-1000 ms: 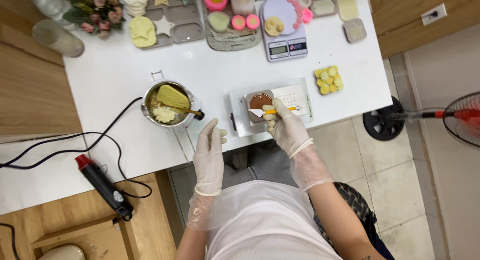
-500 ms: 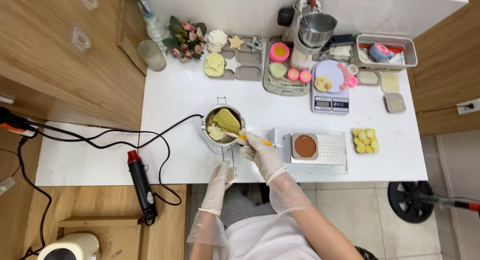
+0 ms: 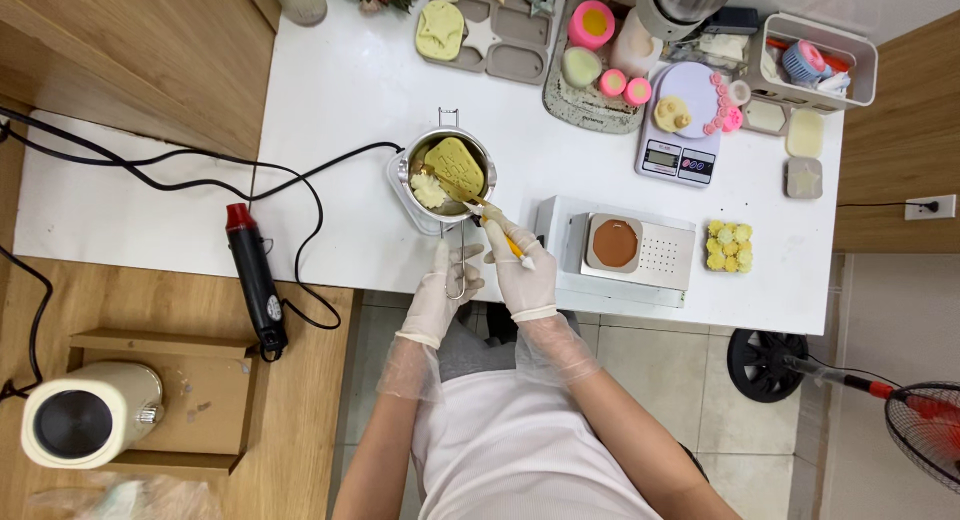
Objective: The person melts a brown substance in a pot on a hot plate and pours it into a star-shaped mold. They then use a lighter to heat the surface of the liquid in the mold. Finally, they place small yellow flower-shaped objects into the mold and use a pencil to arrange them.
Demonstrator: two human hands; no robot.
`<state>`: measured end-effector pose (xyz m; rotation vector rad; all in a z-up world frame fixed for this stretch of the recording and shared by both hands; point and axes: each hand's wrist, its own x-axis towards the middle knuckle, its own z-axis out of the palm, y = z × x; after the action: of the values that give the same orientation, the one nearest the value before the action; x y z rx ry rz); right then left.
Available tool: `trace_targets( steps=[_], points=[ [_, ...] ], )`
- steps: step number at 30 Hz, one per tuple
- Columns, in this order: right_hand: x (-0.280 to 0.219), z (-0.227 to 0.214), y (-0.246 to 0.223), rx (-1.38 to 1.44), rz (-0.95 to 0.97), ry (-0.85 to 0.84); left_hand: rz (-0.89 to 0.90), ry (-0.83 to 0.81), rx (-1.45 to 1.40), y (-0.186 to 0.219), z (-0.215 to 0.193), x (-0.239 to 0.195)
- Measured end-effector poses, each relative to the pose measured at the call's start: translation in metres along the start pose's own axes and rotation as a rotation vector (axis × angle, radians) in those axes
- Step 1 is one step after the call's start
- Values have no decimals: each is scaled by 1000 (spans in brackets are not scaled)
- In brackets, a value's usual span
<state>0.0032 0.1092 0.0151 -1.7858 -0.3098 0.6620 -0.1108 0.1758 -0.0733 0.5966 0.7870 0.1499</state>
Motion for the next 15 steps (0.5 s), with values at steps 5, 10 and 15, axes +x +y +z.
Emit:
trace_targets(
  steps=[5,10,15],
  points=[
    [-6,6,-11,-300,-248,-46,68,55,-37,-5,8,7],
    [-13,4,-24,-430,-178,-118,74,173,35,-8,15,7],
    [-7,-3,-28,-645,-288,-119,89,162,31,-10,17,5]
  ],
)
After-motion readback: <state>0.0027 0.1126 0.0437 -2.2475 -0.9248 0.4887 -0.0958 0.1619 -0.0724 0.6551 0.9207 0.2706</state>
